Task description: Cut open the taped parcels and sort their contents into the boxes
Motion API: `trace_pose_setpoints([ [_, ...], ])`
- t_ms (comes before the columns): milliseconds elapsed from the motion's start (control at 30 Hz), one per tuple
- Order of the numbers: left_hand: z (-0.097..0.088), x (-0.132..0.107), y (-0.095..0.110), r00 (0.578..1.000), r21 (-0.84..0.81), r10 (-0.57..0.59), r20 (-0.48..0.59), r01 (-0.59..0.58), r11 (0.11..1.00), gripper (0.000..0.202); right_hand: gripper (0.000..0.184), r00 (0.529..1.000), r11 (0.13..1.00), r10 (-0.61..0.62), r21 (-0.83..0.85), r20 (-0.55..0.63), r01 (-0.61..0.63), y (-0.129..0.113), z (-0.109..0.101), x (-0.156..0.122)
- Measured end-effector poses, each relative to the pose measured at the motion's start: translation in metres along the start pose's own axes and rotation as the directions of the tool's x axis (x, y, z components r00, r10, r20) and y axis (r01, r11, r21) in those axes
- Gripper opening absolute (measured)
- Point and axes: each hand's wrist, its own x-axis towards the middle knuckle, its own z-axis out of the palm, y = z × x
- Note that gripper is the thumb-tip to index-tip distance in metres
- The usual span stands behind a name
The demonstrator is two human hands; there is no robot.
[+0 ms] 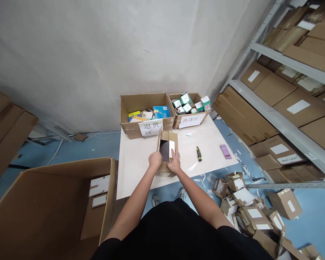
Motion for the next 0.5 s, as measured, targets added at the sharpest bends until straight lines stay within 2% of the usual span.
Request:
trace_pose_setpoints([
  [233, -0.003, -0.004, -0.005, 1.000, -0.018, -0.013, 0.009, 0.013, 1.000, 0.038, 0.108, 0.997, 0.996, -0.065, 0.061, 0.035, 0.063, 0.008, -0.005, 0.003],
  [500, 0.000, -0.008, -0.006, 0.999, -0.023, -0.034, 0.005, 0.034, 0.999, 0.037, 0.109, 0.992, 0.988, -0.093, 0.133, 0.088, 0.081, 0.014, -0.010, 0.005],
])
